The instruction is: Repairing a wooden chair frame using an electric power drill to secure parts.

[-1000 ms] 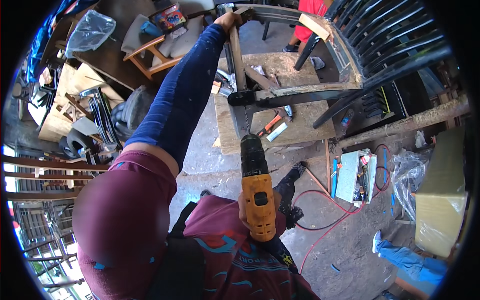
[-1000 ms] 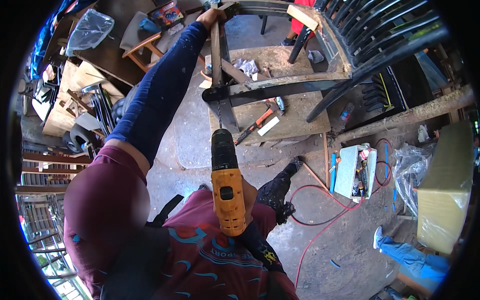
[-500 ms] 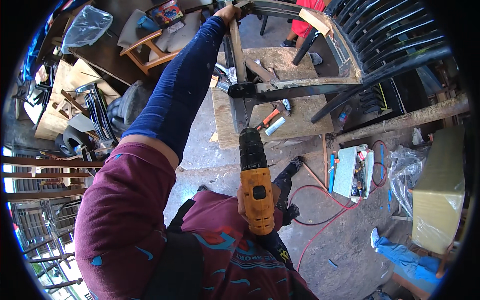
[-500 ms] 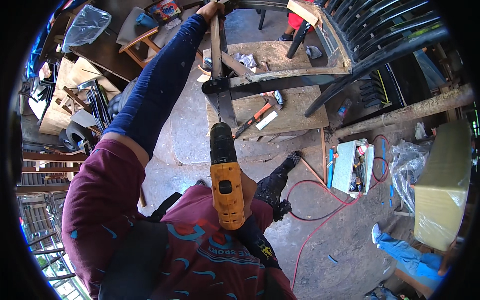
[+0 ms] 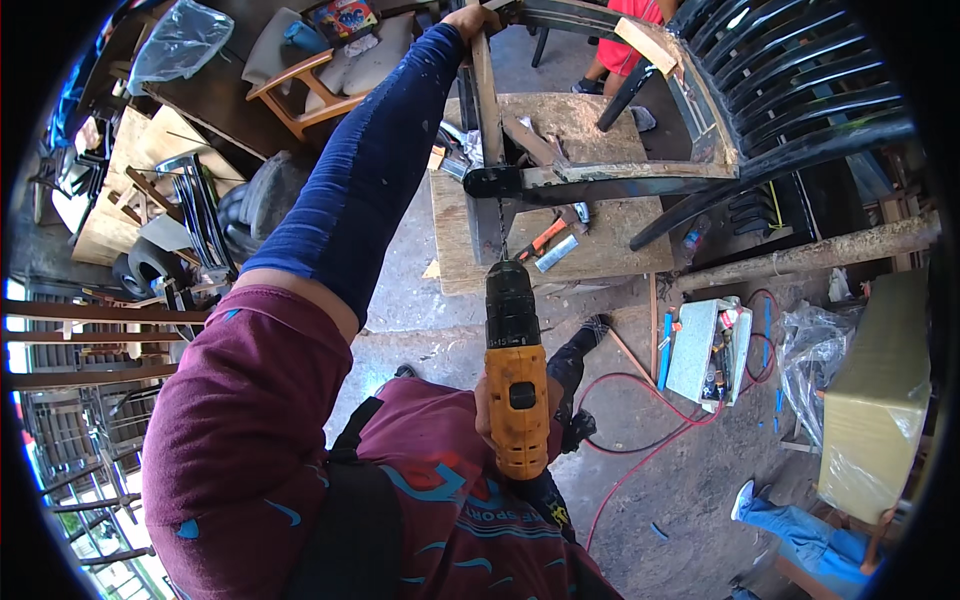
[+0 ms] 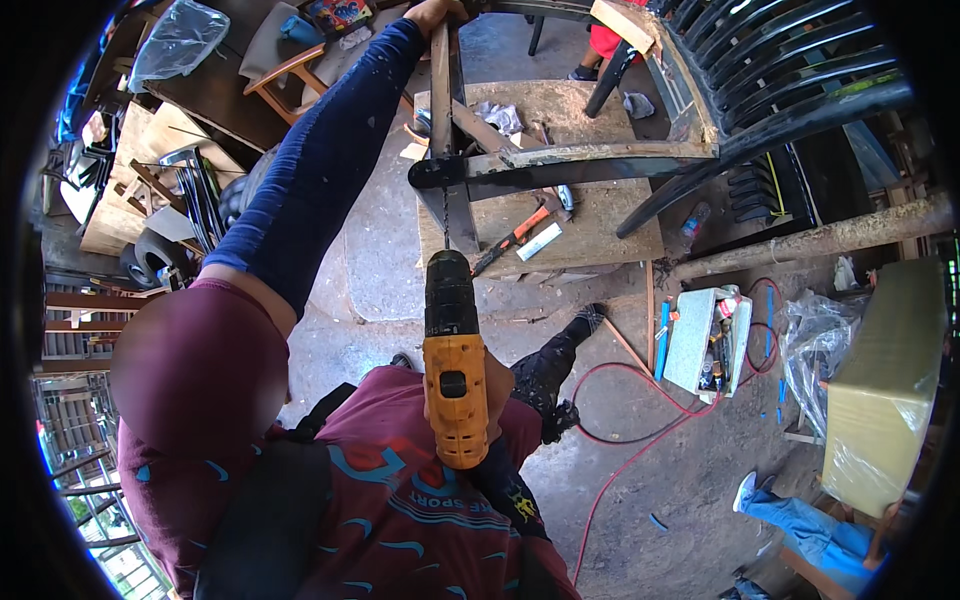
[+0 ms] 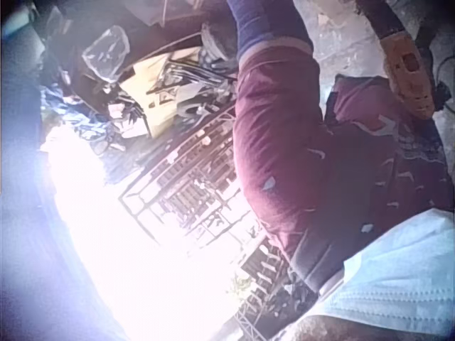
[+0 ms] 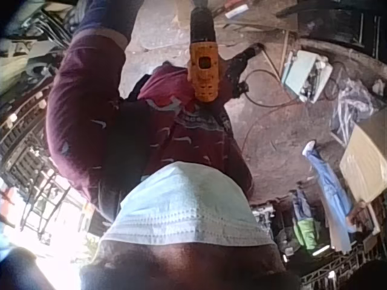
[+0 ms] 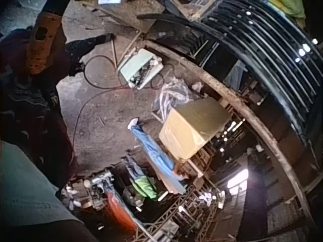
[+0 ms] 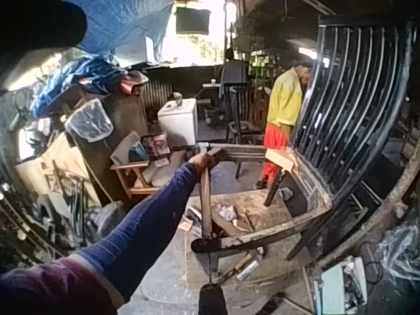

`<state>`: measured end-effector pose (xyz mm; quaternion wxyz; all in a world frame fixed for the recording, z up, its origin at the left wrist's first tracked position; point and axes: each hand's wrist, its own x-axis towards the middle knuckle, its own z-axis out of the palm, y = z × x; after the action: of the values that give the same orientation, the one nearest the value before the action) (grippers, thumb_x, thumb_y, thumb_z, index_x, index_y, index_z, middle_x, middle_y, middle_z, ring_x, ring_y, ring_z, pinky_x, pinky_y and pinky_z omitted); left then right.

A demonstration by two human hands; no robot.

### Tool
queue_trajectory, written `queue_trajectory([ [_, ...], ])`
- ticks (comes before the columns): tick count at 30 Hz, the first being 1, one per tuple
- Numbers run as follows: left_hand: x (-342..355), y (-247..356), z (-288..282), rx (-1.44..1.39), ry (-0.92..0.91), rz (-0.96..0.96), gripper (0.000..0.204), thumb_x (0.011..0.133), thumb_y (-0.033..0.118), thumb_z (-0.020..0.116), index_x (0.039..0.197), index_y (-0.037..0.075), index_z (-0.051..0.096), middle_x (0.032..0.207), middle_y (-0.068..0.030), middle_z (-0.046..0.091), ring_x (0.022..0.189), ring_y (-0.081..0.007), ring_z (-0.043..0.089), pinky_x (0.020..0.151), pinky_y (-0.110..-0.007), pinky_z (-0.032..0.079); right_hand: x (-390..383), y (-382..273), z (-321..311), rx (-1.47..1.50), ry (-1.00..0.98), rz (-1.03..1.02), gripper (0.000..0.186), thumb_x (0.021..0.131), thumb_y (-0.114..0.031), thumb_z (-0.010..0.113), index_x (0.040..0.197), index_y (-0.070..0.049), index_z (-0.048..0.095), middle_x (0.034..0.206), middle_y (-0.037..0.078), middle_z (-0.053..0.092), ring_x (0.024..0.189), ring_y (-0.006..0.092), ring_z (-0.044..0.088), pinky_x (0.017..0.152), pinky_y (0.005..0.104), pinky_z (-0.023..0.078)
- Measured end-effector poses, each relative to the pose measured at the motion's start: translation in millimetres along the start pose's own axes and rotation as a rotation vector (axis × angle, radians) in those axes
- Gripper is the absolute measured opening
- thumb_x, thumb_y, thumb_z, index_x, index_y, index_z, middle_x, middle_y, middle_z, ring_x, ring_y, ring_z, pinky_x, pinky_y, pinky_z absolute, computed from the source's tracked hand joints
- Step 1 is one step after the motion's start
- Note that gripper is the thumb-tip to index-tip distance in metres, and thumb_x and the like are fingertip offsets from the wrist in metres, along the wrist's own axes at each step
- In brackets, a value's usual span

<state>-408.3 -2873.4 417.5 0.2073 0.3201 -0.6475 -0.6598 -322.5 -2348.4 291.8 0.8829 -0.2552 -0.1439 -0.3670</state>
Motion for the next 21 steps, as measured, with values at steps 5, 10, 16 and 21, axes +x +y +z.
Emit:
queue_trajectory([
  [5, 2, -4, 3, 0.021, 0.055, 0.017, 0.025, 0.076, 0.026, 0.069, 0.087, 0.004, 0.068, 0.083, -0.016, 0.068, 0.068, -0.0287, 0.065, 0.069, -0.042, 0.054, 3, 36, 11, 0.271, 0.215, -0.329, 0.062, 0.081, -0.028, 0.09, 0.121, 0.005, 0.057, 0.099, 0.02, 0.068, 0.085, 0.0282, 0.069, 0.075, 0.0418, 0.059],
  [10, 3, -10, 7, 0.058, 0.146, 0.028, 0.027, 0.075, 0.027, 0.07, 0.088, 0.004, 0.07, 0.085, -0.0162, 0.069, 0.07, -0.0289, 0.066, 0.07, -0.041, 0.055, 8, 54, 13, 0.506, 0.19, -0.41, 0.054, 0.084, -0.025, 0.088, 0.121, 0.003, 0.06, 0.1, 0.018, 0.068, 0.084, 0.0259, 0.069, 0.073, 0.0402, 0.058],
  [16, 1, -14, 12, 0.124, 0.269, 0.032, 0.028, 0.075, 0.029, 0.071, 0.09, 0.005, 0.072, 0.087, -0.0165, 0.071, 0.073, -0.0291, 0.068, 0.072, -0.04, 0.056, 0, 47, 18, 0.904, -0.164, -0.272, 0.05, 0.083, -0.019, 0.088, 0.121, 0.002, 0.063, 0.105, 0.018, 0.07, 0.088, 0.0242, 0.07, 0.074, 0.0387, 0.059],
  [21, -11, -7, 14, 0.191, 0.355, 0.018, 0.03, 0.075, 0.03, 0.072, 0.091, 0.005, 0.074, 0.089, -0.0168, 0.072, 0.074, -0.0292, 0.069, 0.074, -0.039, 0.056, 1, 58, 31, 0.328, 0.388, -0.585, 0.049, 0.083, -0.019, 0.088, 0.12, 0.002, 0.063, 0.104, 0.018, 0.07, 0.087, 0.0242, 0.07, 0.073, 0.0384, 0.059],
])
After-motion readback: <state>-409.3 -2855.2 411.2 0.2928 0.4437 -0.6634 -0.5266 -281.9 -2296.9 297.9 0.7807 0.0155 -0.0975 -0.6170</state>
